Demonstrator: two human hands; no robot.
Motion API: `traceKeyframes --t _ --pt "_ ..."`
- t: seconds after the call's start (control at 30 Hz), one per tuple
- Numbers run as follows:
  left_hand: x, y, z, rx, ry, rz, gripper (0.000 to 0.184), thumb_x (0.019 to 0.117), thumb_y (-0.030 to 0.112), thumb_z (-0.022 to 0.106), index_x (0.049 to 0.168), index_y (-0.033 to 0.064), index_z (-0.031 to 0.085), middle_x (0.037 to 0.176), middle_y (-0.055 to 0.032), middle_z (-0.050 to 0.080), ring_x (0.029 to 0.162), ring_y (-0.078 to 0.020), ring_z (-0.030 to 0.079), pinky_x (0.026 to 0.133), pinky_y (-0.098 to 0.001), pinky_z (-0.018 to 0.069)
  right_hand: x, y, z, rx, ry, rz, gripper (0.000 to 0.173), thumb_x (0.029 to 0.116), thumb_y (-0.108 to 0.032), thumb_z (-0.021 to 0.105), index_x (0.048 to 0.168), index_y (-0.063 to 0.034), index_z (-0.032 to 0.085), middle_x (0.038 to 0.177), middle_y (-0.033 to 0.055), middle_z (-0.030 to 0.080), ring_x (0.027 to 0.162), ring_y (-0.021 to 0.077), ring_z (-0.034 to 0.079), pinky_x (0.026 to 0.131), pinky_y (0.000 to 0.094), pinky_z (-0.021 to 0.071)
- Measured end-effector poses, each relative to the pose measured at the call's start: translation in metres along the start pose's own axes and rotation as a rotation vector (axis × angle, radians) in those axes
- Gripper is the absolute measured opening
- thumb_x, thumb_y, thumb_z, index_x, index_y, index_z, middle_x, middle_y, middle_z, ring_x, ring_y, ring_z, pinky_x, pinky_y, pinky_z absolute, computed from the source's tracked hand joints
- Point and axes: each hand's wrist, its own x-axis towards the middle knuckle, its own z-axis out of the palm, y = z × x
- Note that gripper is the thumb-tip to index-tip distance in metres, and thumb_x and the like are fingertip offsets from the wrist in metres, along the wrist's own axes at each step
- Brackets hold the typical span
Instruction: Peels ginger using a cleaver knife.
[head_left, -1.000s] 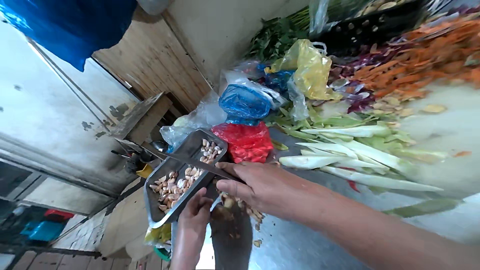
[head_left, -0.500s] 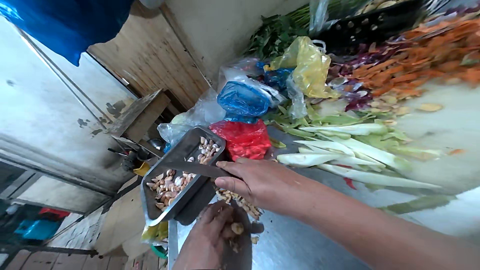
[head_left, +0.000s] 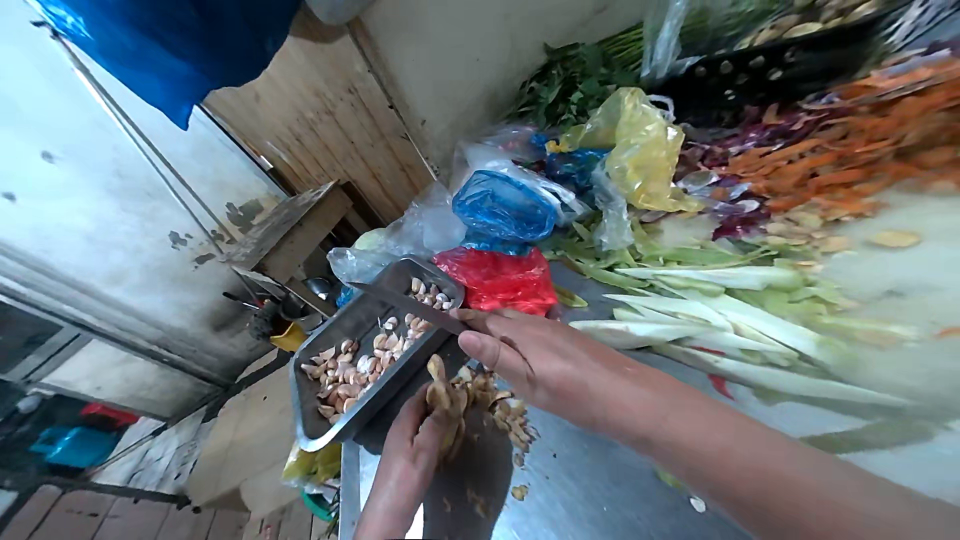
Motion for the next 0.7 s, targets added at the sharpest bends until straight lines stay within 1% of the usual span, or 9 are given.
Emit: traceKeyframes --t 0.1,0.2,0.27,0.37,0.4,0.47,0.5,0.6,0.7 --pt "0.001 0.008 0.010 0.164 0.014 0.034 0.065 0.0958 0.026 0.066 0.152 0.0007 0.043 0.143 -0.0216 0.055 0.124 -0.0274 0.060 0.103 -0.0419 0.0514 0.001 0.001 -0.001 -0.005 -0.013 0.006 0.065 0.1069 -0.061 0.026 0.151 -0.0202 0.051 0.125 0.0094 0.067 0.111 0.0250 0.066 0.094 0.0508 0.0527" --pt "0.002 0.008 0.016 0.179 0.089 0.048 0.052 0.0939 0.018 0.070 0.140 -0.0016 0.056 0.129 -0.0190 0.063 0.111 -0.0237 0.066 0.095 -0.0385 0.0550 0.002 0.001 0.000 0.000 -0.015 0.012 0.067 0.1058 -0.063 0.026 0.150 -0.0212 0.053 0.125 0.0083 0.067 0.111 0.0238 0.066 0.094 0.0493 0.0531" --pt "0.003 0.006 0.011 -0.098 0.165 0.025 0.047 0.0907 0.017 0.070 0.132 -0.0035 0.059 0.114 -0.0125 0.068 0.099 -0.0167 0.068 0.087 -0.0349 0.0580 0.001 0.002 0.000 0.007 -0.019 -0.002 0.068 0.1057 -0.064 0.025 0.152 -0.0210 0.051 0.131 0.0084 0.065 0.119 0.0243 0.064 0.099 0.0504 0.0509" --pt "-0.005 0.012 -0.005 -0.607 0.127 0.044 0.050 0.0813 0.011 0.066 0.128 -0.0001 0.052 0.115 -0.0087 0.069 0.091 -0.0177 0.071 0.070 -0.0364 0.0617 -0.001 0.001 -0.002 0.065 -0.042 -0.069 0.074 0.1039 -0.067 0.024 0.156 -0.0188 0.046 0.133 0.0098 0.066 0.118 0.0244 0.065 0.100 0.0515 0.0511" --pt "-0.011 0.014 -0.011 -0.724 0.062 0.069 0.047 0.0807 0.010 0.067 0.125 0.0031 0.052 0.117 -0.0088 0.071 0.088 -0.0194 0.073 0.064 -0.0369 0.0620 -0.002 -0.002 -0.004 0.133 -0.098 -0.077 0.075 0.1037 -0.068 0.025 0.158 -0.0185 0.043 0.129 0.0096 0.068 0.112 0.0221 0.067 0.097 0.0492 0.0527" --pt "-0.022 0.012 -0.019 -0.831 -0.119 0.164 0.046 0.0815 0.018 0.076 0.123 0.0094 0.058 0.124 -0.0089 0.070 0.088 -0.0190 0.074 0.060 -0.0323 0.0606 -0.005 -0.008 -0.007 0.344 -0.229 -0.066 0.072 0.1055 -0.064 0.025 0.157 -0.0176 0.044 0.101 0.0065 0.068 0.078 0.0142 0.063 0.072 0.0346 0.0538" --pt "-0.025 0.011 -0.022 -0.828 -0.199 0.211 0.046 0.0827 0.022 0.079 0.124 0.0121 0.059 0.127 -0.0080 0.069 0.089 -0.0163 0.073 0.061 -0.0287 0.0594 -0.006 -0.011 -0.009 0.484 -0.306 -0.022 0.068 0.1065 -0.061 0.025 0.151 -0.0154 0.049 0.091 0.0038 0.064 0.068 0.0107 0.058 0.062 0.0281 0.0508" --pt "-0.036 0.017 -0.023 -0.746 -0.285 0.273 0.048 0.0854 0.027 0.078 0.126 0.0138 0.056 0.121 -0.0039 0.069 0.079 -0.0083 0.069 0.060 -0.0230 0.0561 -0.007 -0.014 -0.014 0.800 -0.459 0.168 0.067 0.1046 -0.065 0.017 0.098 -0.0122 0.059 0.074 -0.0028 0.061 0.055 0.0060 0.058 0.049 0.0204 0.0487" --pt "-0.047 0.030 -0.023 -0.594 -0.227 0.261 0.045 0.0871 0.027 0.077 0.124 0.0147 0.054 0.109 0.0065 0.071 0.075 -0.0004 0.065 0.060 -0.0187 0.0544 -0.008 -0.009 -0.013 0.933 -0.556 0.142 0.072 0.0983 -0.075 0.019 0.106 -0.0143 0.058 0.075 -0.0026 0.064 0.055 0.0065 0.061 0.047 0.0193 0.0516"
